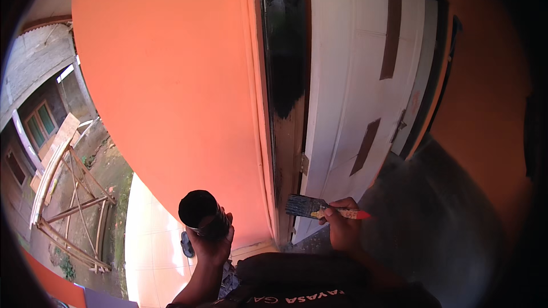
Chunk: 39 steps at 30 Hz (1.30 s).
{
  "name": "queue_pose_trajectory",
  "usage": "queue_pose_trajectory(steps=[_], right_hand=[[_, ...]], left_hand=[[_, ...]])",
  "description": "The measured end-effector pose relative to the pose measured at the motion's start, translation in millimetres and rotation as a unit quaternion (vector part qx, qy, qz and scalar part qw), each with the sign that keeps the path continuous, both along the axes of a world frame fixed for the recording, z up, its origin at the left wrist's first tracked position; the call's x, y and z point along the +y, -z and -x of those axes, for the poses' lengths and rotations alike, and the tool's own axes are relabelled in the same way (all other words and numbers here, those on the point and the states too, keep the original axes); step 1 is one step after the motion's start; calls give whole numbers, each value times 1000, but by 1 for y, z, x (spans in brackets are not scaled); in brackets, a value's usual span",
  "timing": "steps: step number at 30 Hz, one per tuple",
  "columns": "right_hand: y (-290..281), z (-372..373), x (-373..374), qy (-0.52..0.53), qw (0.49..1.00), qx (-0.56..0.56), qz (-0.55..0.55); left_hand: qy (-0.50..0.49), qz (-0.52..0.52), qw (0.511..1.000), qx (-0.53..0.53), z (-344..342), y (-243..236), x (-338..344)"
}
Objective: The person paints the vertical edge of a door frame black using a paintbrush and a small paint can. They repeatedly dip the brush into the can and apply paint along the frame, working from lower to higher sections.
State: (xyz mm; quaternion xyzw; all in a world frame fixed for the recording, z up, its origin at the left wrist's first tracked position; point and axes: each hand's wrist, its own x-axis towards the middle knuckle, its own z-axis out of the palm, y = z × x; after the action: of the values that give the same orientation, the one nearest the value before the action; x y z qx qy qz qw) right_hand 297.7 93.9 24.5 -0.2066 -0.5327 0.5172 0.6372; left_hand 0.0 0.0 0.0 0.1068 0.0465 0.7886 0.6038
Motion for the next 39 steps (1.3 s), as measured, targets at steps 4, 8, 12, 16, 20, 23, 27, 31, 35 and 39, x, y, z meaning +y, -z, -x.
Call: queue_pose_trajectory(steps=[4,8,12,16,20,23,27,31,35,39], right_hand=[[2,55,-37,38,998,8,41],[-8,47,-37,82,995,-52,15],[-11,51,-50,127,989,-77,11],[4,43,-64,155,987,-8,37],[7,35,-72,180,982,-21,58],[9,31,-76,187,980,-19,60],[9,27,-78,194,977,-30,82],[8,32,-76,195,978,-30,74],[4,37,-73,189,978,-60,67],[2,39,-72,170,982,-66,56]], left_hand=[[6,104,992,70,48,-15,-22],[108,29,994,-15,54,28,6],[156,21,987,-36,59,33,14],[183,15,982,-34,41,28,28],[208,-6,977,-38,31,30,29],[220,20,974,-47,26,36,24],[237,50,969,-41,25,46,23],[222,78,972,-11,28,54,22],[210,76,974,-27,30,54,18],[200,63,977,-29,32,63,15]])
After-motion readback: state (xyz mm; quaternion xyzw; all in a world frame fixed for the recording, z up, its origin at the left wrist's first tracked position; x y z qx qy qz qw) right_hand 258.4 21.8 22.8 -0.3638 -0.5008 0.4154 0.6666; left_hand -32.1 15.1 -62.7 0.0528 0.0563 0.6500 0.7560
